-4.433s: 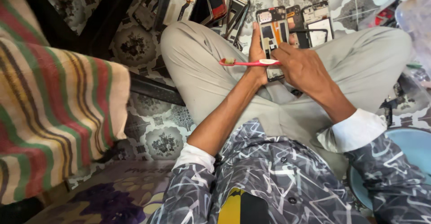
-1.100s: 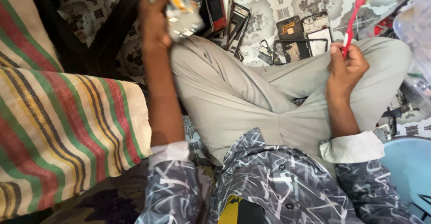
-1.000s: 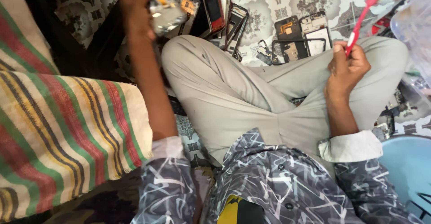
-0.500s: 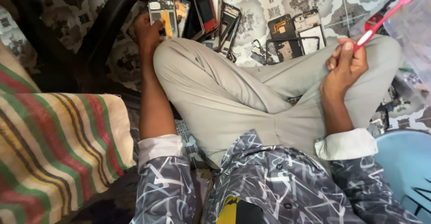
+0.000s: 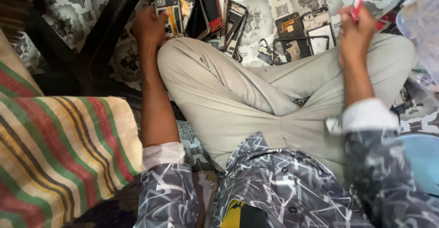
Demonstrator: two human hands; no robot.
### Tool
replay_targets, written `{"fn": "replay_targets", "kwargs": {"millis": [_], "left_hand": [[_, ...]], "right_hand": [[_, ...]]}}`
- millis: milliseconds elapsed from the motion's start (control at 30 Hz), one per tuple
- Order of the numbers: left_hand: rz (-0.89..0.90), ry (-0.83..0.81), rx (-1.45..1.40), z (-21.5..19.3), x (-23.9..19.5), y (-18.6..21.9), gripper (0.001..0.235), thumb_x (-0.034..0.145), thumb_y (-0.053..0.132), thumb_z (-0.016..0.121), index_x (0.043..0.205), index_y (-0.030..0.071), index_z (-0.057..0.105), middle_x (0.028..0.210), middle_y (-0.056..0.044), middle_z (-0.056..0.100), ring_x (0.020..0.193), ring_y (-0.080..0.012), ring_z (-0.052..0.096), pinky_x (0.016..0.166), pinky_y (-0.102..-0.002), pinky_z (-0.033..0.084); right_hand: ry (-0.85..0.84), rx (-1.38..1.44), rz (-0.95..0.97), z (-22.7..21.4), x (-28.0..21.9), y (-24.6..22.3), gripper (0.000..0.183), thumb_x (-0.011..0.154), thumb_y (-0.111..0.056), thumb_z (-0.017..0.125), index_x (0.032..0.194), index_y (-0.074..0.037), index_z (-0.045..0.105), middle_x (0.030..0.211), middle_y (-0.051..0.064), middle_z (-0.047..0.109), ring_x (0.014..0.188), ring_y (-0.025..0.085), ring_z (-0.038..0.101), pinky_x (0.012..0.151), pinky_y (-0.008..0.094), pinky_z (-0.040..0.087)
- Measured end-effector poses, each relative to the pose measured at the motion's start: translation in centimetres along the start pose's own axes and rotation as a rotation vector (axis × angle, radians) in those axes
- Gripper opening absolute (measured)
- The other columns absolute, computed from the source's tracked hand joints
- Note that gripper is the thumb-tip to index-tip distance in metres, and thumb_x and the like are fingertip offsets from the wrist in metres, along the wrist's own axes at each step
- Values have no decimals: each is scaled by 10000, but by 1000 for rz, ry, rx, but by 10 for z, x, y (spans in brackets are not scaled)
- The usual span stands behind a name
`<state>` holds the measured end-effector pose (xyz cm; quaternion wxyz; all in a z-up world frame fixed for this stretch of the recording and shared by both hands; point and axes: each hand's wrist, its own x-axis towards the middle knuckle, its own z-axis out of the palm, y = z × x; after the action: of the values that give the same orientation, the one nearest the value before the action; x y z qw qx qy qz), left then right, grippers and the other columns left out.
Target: The person sits cross-legged on the floor and uses a pink toothbrush to scrub the internal components of several disassembled mobile phones. They handle each phone one at a time, brushing the circuit boards and battery areas, then place the cleaned units aside.
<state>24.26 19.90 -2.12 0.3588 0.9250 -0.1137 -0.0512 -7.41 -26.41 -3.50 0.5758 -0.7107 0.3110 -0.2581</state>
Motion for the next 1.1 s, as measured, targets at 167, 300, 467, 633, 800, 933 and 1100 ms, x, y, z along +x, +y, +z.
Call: {"fn": "replay_targets", "kwargs": {"millis": [167, 300, 467, 633, 800, 933, 1100], "left_hand": [[220, 147, -271, -22, -13, 67, 412, 936, 276, 814, 1176, -27, 672, 1004, -154, 764, 906, -233, 759, 777, -362, 594], [328, 38, -610, 5, -16, 123, 273, 983, 228, 775, 1104, -13, 737, 1004, -152, 810, 923, -230, 781, 836, -347, 601], [273, 13, -595, 74, -31, 182, 275, 936, 257, 753, 1056, 10, 762, 949, -86, 819, 824, -136, 774, 729, -289, 583], [139, -95, -714, 108, -51, 191, 430, 906, 287, 783, 1188, -24, 689, 879, -94, 783, 782, -145, 734, 686, -269, 577], [112, -95, -749, 120, -51, 185, 454, 906, 284, 793, 1218, -25, 678, 891, -82, 781, 847, -143, 758, 728, -268, 593], [114, -111, -747, 123, -51, 180, 470, 899, 291, 791, 1237, -15, 675, 908, -98, 771, 855, -166, 747, 733, -277, 586], [134, -122, -746, 130, -49, 175, 483, 911, 307, 786, 1260, -2, 660, 953, -108, 776, 913, -174, 767, 776, -288, 606]], "right_hand": [[-1, -356, -43, 6, 52, 53, 255, 811, -102, 925, 938, -33, 714, 859, -8, 671, 772, 125, 628, 700, 295, 515], [-24, -888, -75, 7, 46, 69, 548, 665, -327, 1053, 960, -21, 708, 952, 151, 679, 863, 361, 645, 740, 477, 503], [-120, -1075, 46, 28, 37, 55, 710, 597, -363, 1033, 1125, -38, 687, 1116, 241, 662, 1021, 448, 640, 846, 525, 495], [-88, -1073, -4, 31, 30, 57, 696, 617, -324, 1026, 1117, 5, 672, 1129, 244, 657, 1022, 468, 639, 843, 524, 500], [-73, -1111, 58, 32, 33, 54, 646, 619, -355, 1026, 1042, 12, 703, 1148, 252, 624, 1033, 462, 629, 857, 514, 503], [-106, -1102, 50, 37, 25, 41, 562, 670, -354, 1008, 1014, -3, 734, 1234, 232, 587, 1043, 471, 620, 867, 526, 498], [-143, -1116, 91, 36, 30, 37, 603, 646, -384, 1017, 1015, -9, 721, 1261, 229, 566, 1062, 468, 613, 872, 537, 485]]}}
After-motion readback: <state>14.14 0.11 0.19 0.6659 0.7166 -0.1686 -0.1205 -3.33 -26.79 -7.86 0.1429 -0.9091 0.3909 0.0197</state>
